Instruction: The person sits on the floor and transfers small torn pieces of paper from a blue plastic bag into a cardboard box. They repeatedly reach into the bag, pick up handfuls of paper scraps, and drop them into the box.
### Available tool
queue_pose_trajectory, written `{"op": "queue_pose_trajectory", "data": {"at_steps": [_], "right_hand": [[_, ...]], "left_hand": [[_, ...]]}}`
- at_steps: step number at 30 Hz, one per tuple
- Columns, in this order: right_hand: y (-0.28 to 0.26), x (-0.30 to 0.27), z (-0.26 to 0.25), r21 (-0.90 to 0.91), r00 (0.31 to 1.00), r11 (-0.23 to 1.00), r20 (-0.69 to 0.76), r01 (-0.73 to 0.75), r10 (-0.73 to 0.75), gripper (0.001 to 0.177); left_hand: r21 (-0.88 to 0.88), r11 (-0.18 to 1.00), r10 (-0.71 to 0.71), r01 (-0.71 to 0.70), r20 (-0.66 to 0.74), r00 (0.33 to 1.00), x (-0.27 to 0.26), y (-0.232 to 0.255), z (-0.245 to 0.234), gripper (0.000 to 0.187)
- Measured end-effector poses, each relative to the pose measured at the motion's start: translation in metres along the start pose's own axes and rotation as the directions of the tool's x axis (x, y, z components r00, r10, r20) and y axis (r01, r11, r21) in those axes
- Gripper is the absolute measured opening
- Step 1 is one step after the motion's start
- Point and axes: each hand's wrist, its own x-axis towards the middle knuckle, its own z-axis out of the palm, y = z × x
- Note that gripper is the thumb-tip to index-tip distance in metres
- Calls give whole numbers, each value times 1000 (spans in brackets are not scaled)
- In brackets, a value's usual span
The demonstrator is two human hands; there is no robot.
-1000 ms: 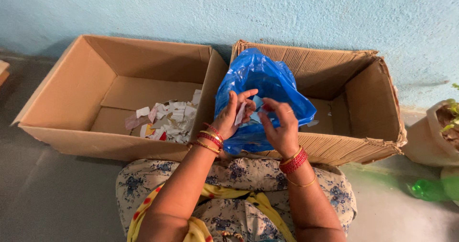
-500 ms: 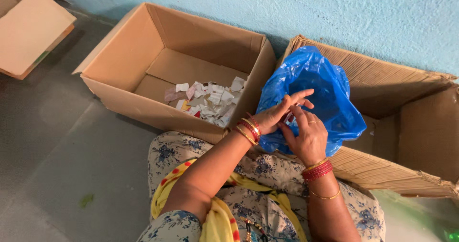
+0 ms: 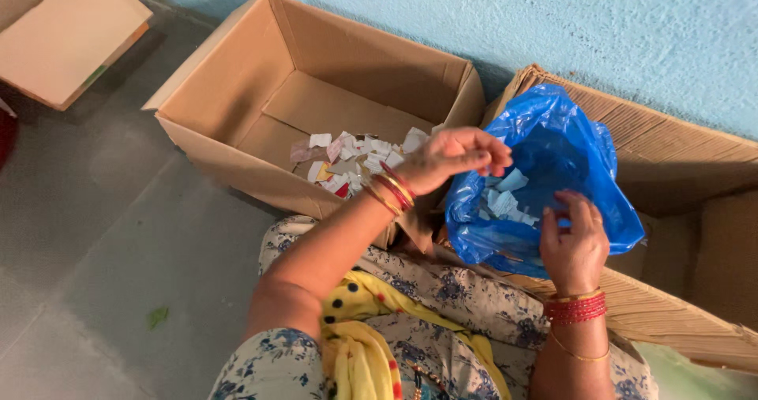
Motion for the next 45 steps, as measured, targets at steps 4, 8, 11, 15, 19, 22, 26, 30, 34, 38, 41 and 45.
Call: {"op": "queue_pose_trajectory", "data": {"at_steps": [4, 8, 11, 15, 19, 22, 26, 30, 34, 38, 41, 45], "right_hand": [[-4, -3, 4, -109, 971, 994, 236, 3, 23, 19], [-7, -2, 3, -101, 958, 995, 284, 7, 23, 20], [-9, 0, 2, -100, 949, 995, 315, 14, 18, 20], [-15, 4, 1, -123, 939, 992, 343, 4, 38, 20], [-19, 8, 0, -122, 931, 993, 363, 3, 42, 22], [-20, 9, 2, -117, 924, 993, 377, -25, 68, 23], [-20, 12, 3, -138, 924, 990, 377, -21, 72, 23], [-19, 12, 3, -142, 926, 990, 371, -11, 64, 23], [-20, 14, 5, -148, 912, 988, 398, -38, 95, 22], [-22, 12, 4, -136, 937, 991, 346, 6, 42, 21], [-22, 13, 4, -142, 937, 990, 348, 17, 34, 21], [-22, 12, 3, -137, 938, 990, 346, 39, 10, 20]], "left_hand": [[251, 951, -128, 180, -209, 969, 3, 8, -97, 23], [716, 573, -179, 399, -366, 913, -3, -19, -191, 26], [865, -130, -398, 484, -493, 774, -3, -56, -229, 28], [710, -237, -609, 663, -640, 468, 7, -89, -227, 46], [855, -260, -616, 449, -505, 605, 22, -108, -195, 78], [840, -263, -624, 474, -523, 581, 25, -122, -185, 86], [784, -110, -549, 611, -561, 620, 19, -149, -191, 79], [831, -173, -558, 529, -525, 642, 18, -170, -198, 77], [866, -91, -661, 491, -422, 621, 16, -158, -195, 58], [915, -199, -770, 350, -367, 522, 24, -136, -186, 61], [938, -241, -837, 250, -331, 436, 26, -121, -187, 76], [968, -218, -892, 126, -250, 376, 1, -116, -188, 98]]}}
